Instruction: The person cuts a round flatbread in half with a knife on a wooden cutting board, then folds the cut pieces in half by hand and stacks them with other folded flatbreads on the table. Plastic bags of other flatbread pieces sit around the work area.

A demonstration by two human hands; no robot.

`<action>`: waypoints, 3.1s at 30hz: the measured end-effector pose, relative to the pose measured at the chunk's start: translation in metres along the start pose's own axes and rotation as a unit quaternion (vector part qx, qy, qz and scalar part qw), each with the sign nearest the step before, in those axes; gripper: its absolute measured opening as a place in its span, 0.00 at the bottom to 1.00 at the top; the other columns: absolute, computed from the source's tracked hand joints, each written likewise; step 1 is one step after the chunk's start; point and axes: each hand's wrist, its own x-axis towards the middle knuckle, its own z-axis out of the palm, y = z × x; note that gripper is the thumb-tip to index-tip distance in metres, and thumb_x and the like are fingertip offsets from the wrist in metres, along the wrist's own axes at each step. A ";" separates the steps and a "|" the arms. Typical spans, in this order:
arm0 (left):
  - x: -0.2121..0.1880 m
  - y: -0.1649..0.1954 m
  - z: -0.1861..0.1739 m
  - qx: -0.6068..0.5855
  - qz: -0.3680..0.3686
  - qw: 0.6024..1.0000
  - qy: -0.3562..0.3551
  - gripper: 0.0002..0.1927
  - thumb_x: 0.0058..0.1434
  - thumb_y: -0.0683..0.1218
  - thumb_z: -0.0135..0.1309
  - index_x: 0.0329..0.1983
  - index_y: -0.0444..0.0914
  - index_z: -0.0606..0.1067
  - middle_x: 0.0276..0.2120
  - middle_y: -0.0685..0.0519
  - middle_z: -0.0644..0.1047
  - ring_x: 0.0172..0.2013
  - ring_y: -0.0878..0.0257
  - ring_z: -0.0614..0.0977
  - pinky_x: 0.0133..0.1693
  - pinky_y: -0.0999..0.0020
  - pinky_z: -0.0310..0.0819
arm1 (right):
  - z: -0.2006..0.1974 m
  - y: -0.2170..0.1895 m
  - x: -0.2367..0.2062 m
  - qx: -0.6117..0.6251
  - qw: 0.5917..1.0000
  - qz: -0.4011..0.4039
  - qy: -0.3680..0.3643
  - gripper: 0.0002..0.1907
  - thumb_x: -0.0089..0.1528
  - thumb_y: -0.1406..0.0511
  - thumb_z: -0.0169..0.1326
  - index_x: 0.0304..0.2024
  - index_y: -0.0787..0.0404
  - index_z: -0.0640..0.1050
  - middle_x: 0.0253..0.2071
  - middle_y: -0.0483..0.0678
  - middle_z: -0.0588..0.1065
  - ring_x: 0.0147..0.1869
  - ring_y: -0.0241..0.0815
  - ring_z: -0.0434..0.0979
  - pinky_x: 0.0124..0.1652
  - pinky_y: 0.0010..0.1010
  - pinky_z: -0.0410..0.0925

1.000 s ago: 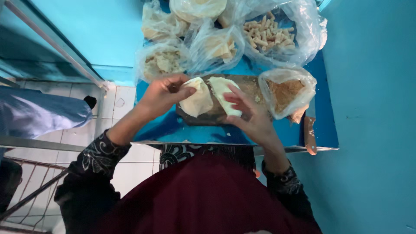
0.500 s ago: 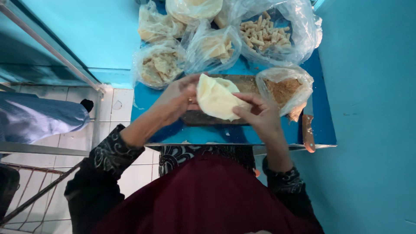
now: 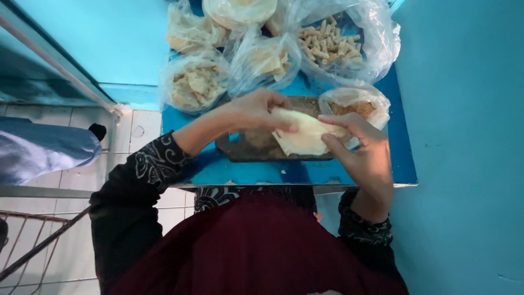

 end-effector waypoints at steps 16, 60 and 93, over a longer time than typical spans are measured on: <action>0.035 -0.019 -0.049 0.549 0.409 0.723 0.098 0.08 0.52 0.42 0.59 0.35 0.43 0.79 0.38 0.53 0.76 0.47 0.53 0.78 0.51 0.54 0.70 | 0.074 0.049 0.003 -0.204 0.948 -0.201 0.141 0.13 0.55 0.75 0.62 0.41 0.57 0.81 0.44 0.45 0.78 0.50 0.49 0.78 0.48 0.40 0.71; -0.022 -0.054 -0.022 0.428 0.251 0.847 0.191 0.19 0.58 0.44 0.59 0.54 0.40 0.76 0.44 0.50 0.77 0.46 0.51 0.80 0.51 0.53 0.74 | 0.035 0.026 0.060 -0.206 0.946 -0.250 0.004 0.14 0.55 0.71 0.63 0.44 0.57 0.79 0.45 0.46 0.77 0.54 0.50 0.78 0.50 0.40 0.72; -0.049 -0.041 0.014 0.471 0.164 0.852 0.158 0.16 0.56 0.48 0.63 0.45 0.36 0.78 0.47 0.47 0.73 0.48 0.47 0.77 0.44 0.52 0.75 | 0.018 0.153 -0.106 -0.383 0.888 0.197 0.159 0.24 0.63 0.64 0.61 0.62 0.56 0.78 0.51 0.58 0.77 0.53 0.61 0.76 0.48 0.49 0.71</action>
